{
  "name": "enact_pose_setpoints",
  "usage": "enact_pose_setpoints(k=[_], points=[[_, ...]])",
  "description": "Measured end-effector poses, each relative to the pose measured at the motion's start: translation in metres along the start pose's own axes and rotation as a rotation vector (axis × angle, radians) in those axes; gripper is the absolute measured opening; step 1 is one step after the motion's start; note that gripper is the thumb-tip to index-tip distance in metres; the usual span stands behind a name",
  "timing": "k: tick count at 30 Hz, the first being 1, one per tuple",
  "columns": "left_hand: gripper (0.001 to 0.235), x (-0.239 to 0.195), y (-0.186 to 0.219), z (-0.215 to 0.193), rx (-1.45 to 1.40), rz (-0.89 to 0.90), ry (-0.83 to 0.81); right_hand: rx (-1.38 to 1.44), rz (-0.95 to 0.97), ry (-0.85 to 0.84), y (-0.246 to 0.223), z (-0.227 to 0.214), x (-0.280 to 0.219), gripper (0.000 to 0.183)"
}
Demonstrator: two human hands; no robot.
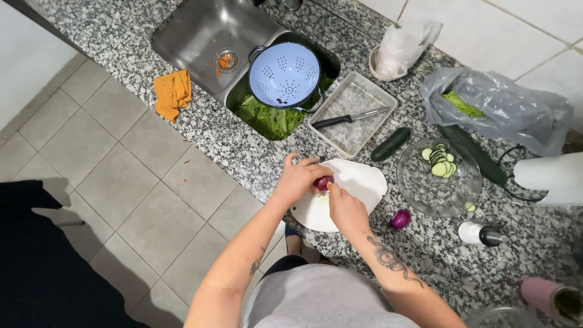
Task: The person slices a cucumber into thin rounds on a white cutting board using a knife. After finishing the cucumber, the person picks up a red onion and begins peeling its outer skin with the knife.
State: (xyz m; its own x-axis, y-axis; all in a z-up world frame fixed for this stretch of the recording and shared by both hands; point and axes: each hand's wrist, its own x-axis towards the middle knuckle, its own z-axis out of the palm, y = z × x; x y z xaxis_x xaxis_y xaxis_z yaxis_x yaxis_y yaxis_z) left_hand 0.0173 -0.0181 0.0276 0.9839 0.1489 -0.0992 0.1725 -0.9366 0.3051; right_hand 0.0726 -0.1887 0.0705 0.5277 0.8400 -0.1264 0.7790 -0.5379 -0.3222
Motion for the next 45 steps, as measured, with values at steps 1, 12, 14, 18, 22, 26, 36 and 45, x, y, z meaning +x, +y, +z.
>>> enact_pose_setpoints(k=[1,12,14,18,22,26,36,45], points=[[0.057,0.000,-0.003,0.008,-0.008,-0.008,-0.006,0.001,-0.003,-0.012,-0.001,0.000,0.000,0.020],[0.056,-0.016,0.004,0.009,-0.083,-0.068,0.029,0.006,-0.032,0.080,-0.003,0.013,-0.005,0.019],[0.054,-0.016,0.012,0.003,-0.061,-0.072,0.030,-0.018,-0.017,0.053,0.000,0.007,-0.001,0.018],[0.056,-0.021,0.016,-0.006,-0.083,-0.096,0.041,0.055,0.023,-0.082,-0.007,-0.033,-0.014,0.022],[0.056,-0.020,0.016,-0.016,-0.118,-0.091,0.079,0.073,0.014,-0.091,-0.003,-0.040,-0.025,0.022],[0.057,-0.023,0.014,-0.015,-0.158,-0.097,0.097,0.067,-0.036,-0.075,0.000,-0.026,-0.026,0.022],[0.057,-0.023,0.004,-0.005,-0.236,-0.117,0.129,0.250,-0.045,-0.068,0.012,-0.010,-0.013,0.022],[0.062,-0.013,0.010,-0.027,-0.067,-0.087,-0.065,0.076,-0.134,-0.083,0.010,-0.022,0.001,0.021]])
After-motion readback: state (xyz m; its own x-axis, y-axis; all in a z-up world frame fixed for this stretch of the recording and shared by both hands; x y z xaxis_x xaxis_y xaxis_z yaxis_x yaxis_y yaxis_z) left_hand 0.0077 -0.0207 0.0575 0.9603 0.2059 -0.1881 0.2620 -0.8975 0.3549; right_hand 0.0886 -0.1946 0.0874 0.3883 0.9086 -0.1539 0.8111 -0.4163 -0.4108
